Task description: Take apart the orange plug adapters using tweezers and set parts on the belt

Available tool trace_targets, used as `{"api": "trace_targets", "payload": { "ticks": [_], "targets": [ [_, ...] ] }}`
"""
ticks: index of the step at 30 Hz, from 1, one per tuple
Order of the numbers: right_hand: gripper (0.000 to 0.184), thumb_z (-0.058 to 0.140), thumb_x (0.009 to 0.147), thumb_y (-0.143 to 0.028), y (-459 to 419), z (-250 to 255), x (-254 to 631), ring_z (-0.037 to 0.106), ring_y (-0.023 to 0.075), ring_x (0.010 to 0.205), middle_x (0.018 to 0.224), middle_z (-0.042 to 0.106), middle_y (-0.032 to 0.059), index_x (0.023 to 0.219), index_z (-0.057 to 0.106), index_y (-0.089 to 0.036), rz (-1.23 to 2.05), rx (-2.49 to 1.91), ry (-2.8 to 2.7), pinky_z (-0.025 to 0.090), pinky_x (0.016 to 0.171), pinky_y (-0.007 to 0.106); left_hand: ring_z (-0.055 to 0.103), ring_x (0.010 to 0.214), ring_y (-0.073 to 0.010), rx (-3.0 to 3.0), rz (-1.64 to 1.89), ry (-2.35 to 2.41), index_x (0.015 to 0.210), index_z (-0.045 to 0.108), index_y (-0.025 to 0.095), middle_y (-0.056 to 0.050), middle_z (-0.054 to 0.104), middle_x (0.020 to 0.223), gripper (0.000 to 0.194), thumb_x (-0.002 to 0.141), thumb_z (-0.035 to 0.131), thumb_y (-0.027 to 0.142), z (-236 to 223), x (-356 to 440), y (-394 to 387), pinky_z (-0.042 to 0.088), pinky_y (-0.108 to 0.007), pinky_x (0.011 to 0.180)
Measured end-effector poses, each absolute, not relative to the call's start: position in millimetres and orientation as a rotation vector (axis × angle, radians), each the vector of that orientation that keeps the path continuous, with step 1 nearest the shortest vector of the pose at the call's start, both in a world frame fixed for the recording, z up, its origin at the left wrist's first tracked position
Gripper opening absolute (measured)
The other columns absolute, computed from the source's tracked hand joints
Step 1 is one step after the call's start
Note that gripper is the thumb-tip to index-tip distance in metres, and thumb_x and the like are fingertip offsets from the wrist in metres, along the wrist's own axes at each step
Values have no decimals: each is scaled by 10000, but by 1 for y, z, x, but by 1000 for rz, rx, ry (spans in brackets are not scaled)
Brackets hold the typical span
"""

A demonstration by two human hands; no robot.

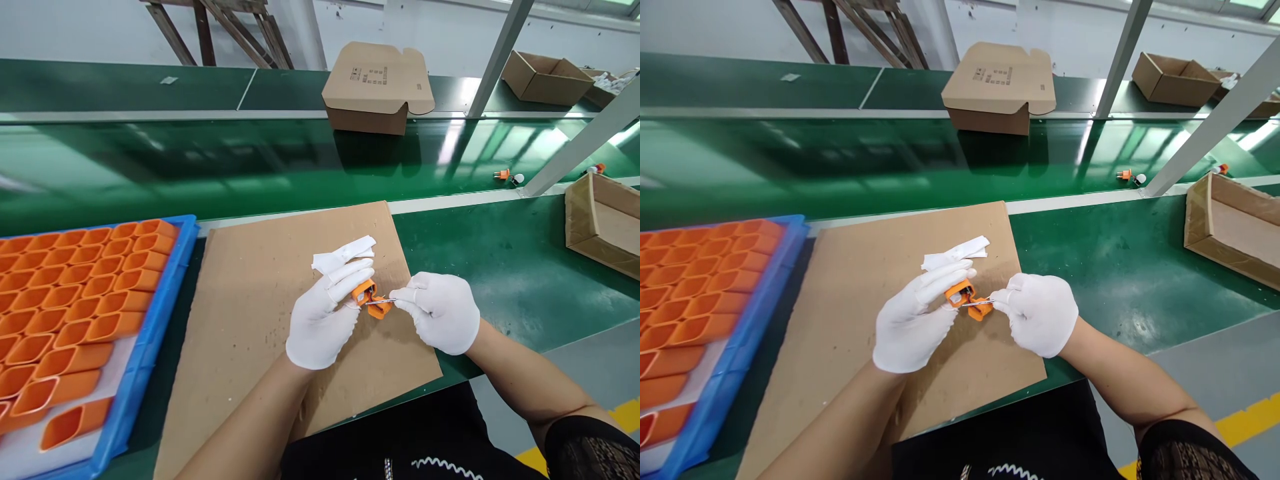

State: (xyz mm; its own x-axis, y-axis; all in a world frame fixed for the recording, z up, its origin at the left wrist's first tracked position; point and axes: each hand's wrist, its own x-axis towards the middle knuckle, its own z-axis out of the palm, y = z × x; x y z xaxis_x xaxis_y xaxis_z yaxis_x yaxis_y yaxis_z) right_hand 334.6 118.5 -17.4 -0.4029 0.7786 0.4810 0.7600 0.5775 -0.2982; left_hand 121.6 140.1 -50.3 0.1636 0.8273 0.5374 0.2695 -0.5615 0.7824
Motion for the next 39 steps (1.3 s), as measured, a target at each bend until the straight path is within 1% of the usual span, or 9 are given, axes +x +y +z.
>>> {"api": "trace_targets", "payload": {
  "ticks": [5, 9, 14, 26, 29, 32, 36, 39],
  "targets": [
    [262, 541, 959, -222, 118, -19, 333, 508, 111, 563, 676, 653, -15, 913, 796, -252, 0, -1233, -2244, 249, 501, 272, 685, 1156, -167, 1942, 1390, 1034, 1205, 720, 347, 37, 730, 1273, 602, 817, 566, -87, -51, 122, 139, 587, -282, 967],
    [278, 527, 969, -230, 118, -19, 332, 500, 111, 551, 661, 644, -18, 900, 795, -254, 23, -1246, -2246, 237, 497, 272, 681, 1163, -159, 1992, 1406, 1018, 1203, 716, 326, 27, 736, 1257, 621, 804, 549, -120, -54, 122, 140, 577, -265, 969],
    [276, 528, 979, -243, 117, -21, 331, 515, 112, 564, 703, 670, -18, 936, 799, -270, 65, -1247, -2201, 262, 503, 275, 692, 1133, -145, 2020, 1428, 1049, 1180, 724, 305, 21, 740, 1246, 602, 797, 560, -129, -55, 123, 141, 580, -242, 949],
    [273, 530, 985, -255, 115, -25, 330, 573, 112, 615, 750, 697, -12, 965, 803, -272, 142, -1233, -2138, 330, 527, 256, 689, 1143, -153, 2022, 1401, 1044, 1182, 725, 298, 13, 740, 1246, 612, 787, 535, -129, -54, 122, 140, 576, -261, 960],
    [270, 535, 988, -255, 115, -26, 330, 600, 112, 646, 764, 701, -11, 937, 799, -270, 154, -1248, -2127, 353, 548, 252, 689, 1152, -160, 2014, 1366, 1055, 1190, 724, 295, 10, 734, 1262, 617, 781, 527, -123, -51, 122, 139, 578, -272, 973],
    [267, 537, 989, -254, 115, -26, 331, 614, 111, 662, 765, 700, -13, 920, 795, -268, 153, -1252, -2127, 369, 560, 249, 689, 1162, -166, 1998, 1342, 1078, 1184, 727, 294, 13, 730, 1275, 611, 775, 517, -109, -49, 122, 137, 591, -272, 958],
    [256, 541, 984, -251, 115, -26, 331, 620, 112, 667, 769, 705, -15, 952, 794, -276, 154, -1244, -2127, 378, 561, 247, 701, 1139, -172, 1960, 1348, 1078, 1170, 732, 295, 23, 731, 1275, 597, 768, 504, -82, -49, 122, 137, 610, -285, 941],
    [261, 541, 978, -252, 115, -26, 331, 614, 114, 654, 768, 704, -10, 916, 794, -271, 139, -1258, -2141, 376, 551, 251, 709, 1129, -188, 1935, 1292, 1129, 1151, 743, 291, 25, 737, 1263, 568, 765, 507, -53, -51, 122, 136, 629, -299, 916]
  ]
}}
